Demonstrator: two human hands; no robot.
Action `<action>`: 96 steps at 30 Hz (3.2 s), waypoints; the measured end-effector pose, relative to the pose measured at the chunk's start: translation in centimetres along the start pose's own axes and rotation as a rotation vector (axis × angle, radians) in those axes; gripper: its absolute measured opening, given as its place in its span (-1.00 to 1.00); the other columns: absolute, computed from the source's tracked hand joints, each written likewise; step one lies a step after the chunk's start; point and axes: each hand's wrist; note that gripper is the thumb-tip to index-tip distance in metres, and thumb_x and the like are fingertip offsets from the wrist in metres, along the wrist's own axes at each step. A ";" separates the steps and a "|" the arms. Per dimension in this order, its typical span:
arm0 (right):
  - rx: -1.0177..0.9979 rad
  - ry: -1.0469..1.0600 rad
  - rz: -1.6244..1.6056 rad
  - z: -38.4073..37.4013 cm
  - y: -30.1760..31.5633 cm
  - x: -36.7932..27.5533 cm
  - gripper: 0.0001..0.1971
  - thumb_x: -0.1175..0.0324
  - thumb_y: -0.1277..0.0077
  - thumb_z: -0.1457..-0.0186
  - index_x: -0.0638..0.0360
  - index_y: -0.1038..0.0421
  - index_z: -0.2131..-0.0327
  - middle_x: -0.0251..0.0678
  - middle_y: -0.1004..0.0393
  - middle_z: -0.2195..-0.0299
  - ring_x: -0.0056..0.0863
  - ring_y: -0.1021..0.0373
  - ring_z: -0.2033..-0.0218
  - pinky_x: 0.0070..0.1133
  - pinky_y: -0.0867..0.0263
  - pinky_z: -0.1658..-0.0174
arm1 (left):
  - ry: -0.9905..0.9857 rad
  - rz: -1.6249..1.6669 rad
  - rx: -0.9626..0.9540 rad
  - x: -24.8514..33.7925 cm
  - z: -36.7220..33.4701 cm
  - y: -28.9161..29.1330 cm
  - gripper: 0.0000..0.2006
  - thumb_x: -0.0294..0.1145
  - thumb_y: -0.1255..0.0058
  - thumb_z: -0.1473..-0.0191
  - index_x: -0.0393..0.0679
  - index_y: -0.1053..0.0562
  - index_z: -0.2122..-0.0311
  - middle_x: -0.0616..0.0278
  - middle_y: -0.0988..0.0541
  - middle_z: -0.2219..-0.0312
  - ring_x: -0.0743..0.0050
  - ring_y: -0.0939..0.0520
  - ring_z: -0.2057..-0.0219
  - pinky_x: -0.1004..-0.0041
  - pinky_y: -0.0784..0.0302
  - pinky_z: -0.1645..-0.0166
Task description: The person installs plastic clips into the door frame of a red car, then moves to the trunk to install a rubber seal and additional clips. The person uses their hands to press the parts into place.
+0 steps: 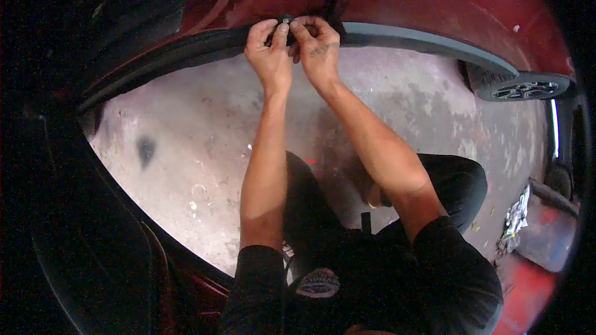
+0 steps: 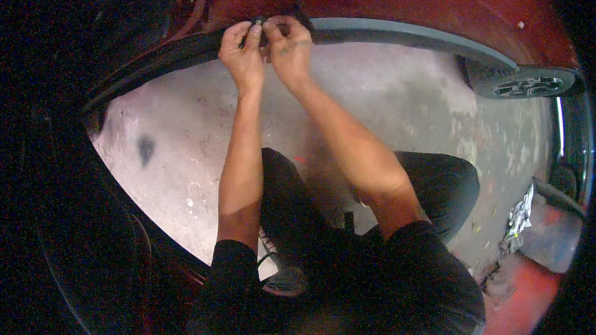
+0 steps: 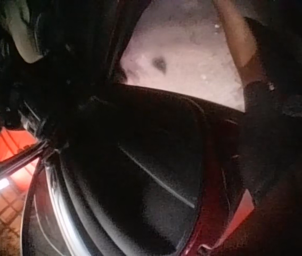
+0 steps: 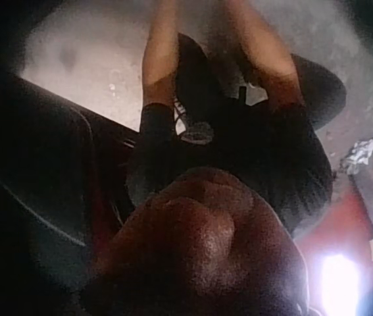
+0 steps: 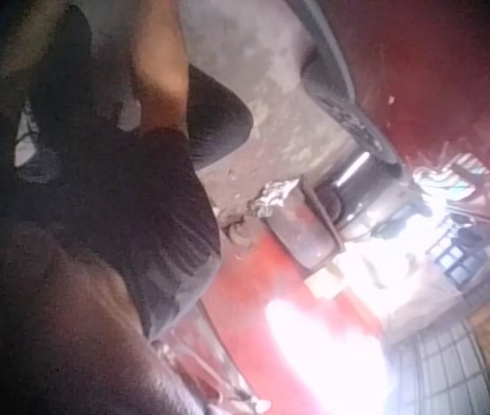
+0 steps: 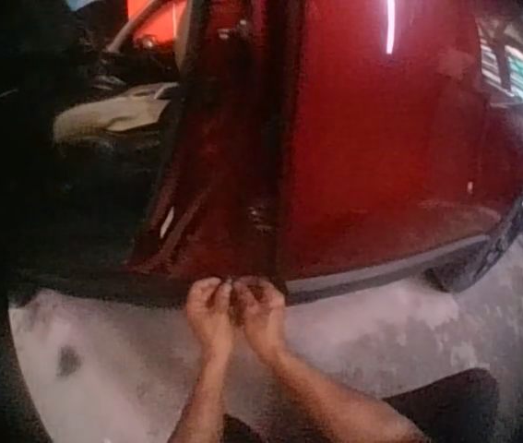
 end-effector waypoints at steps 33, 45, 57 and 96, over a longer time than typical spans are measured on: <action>-0.675 -0.219 0.638 4.6 10.4 -10.4 -0.75 0.57 -0.02 -0.11 0.27 -0.54 0.12 -0.38 -0.53 0.32 -0.76 -0.28 0.59 -0.70 -0.19 0.57 | 0.134 -0.026 -0.075 -2.6 -0.8 -1.7 -0.76 -0.26 -0.12 -0.22 -0.24 -0.52 0.37 0.49 -0.35 0.64 0.76 -0.26 0.62 0.56 -0.15 0.56; -0.536 -0.407 0.632 6.4 13.3 -15.7 -0.73 0.70 0.04 -0.07 0.27 -0.55 0.17 -0.44 -0.50 0.37 -0.83 -0.20 0.62 -0.76 -0.10 0.56 | 0.443 0.434 -0.037 -0.3 1.3 -2.4 -0.69 -0.13 -0.04 -0.26 -0.22 -0.51 0.28 0.39 -0.44 0.58 0.72 -0.36 0.61 0.58 -0.16 0.62; -0.597 -0.399 0.554 7.7 11.8 -17.6 -0.84 0.64 -0.03 -0.12 0.32 -0.57 0.24 -0.34 -0.57 0.32 -0.63 -0.47 0.25 -0.66 -0.40 0.17 | 0.251 0.307 -0.042 -1.3 1.0 -2.9 -0.84 -0.35 -0.03 -0.26 -0.22 -0.44 0.30 0.36 -0.43 0.60 0.69 -0.39 0.56 0.59 -0.26 0.47; -0.329 0.828 0.850 5.6 11.6 -17.3 -0.80 0.61 -0.16 0.06 0.24 -0.52 0.28 -0.12 -0.51 0.20 -0.32 -0.49 0.39 -0.52 -0.43 0.38 | 0.424 1.006 -0.720 8.3 6.7 -2.7 -0.64 -0.58 -0.21 -0.03 -0.31 -0.46 0.03 0.11 -0.64 0.30 0.73 -0.37 0.70 0.65 -0.25 0.66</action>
Point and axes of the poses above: each hand's wrist, its own z-axis away from the middle knuckle, its own y-axis out of the back of the hand, x = y × z
